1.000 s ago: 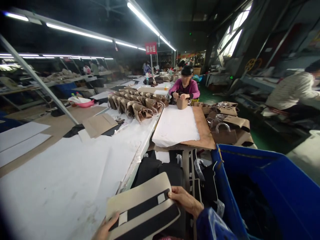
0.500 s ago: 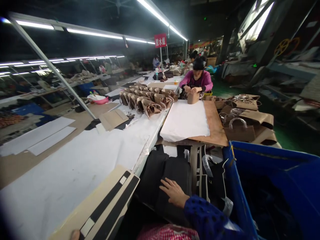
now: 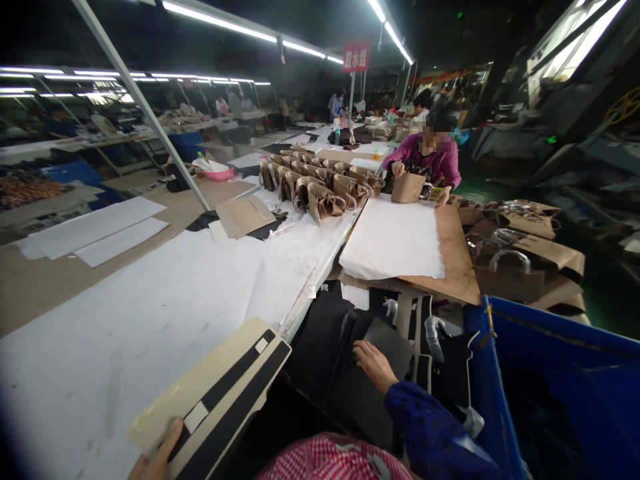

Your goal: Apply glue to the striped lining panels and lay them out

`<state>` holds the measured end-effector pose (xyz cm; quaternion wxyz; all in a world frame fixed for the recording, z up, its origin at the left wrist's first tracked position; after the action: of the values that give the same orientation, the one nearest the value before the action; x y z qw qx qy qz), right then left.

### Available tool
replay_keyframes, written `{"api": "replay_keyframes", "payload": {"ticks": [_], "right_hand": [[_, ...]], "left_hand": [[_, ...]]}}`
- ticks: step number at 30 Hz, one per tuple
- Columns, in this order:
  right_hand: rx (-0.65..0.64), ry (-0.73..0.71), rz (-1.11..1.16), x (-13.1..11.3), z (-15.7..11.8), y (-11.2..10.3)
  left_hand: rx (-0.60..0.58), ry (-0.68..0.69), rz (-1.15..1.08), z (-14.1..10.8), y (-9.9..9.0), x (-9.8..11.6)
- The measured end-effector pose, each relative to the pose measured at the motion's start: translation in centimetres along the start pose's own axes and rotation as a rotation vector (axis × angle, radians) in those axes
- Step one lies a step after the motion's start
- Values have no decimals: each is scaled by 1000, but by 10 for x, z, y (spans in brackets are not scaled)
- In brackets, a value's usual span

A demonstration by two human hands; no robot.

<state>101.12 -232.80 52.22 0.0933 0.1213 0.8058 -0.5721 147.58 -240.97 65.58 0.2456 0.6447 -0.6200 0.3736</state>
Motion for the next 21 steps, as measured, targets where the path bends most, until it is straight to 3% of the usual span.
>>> {"api": "replay_keyframes", "payload": {"ticks": [1,3,8,15,21], "right_hand": [[9,21,1,0,-5,2],[18,60,4,1,-9,4],[-4,119,-6,-1,0,1],[-216,-74,-91,-16,19,-3],[-245,-53,-250,-17,14,-10]], "left_hand": [[4,-100,-107,-6,6,3],[-42,-158,-229,-15,22,17],[-122,-93,-163,-12,39,44],[-257,-93,-278,9,44,37],[-258,-110,-323,12,36,30]]}}
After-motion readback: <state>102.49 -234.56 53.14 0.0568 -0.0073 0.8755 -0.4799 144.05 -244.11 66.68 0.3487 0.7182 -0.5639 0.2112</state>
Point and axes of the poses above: each hand's wrist, its own z-axis towards the middle knuckle, its own y-axis out of the palm, x = y × z, the point moved 6 cm from there along z, towards the middle knuckle, and after that the axes turned 12 degrees about -x, right-handed, at the moved point
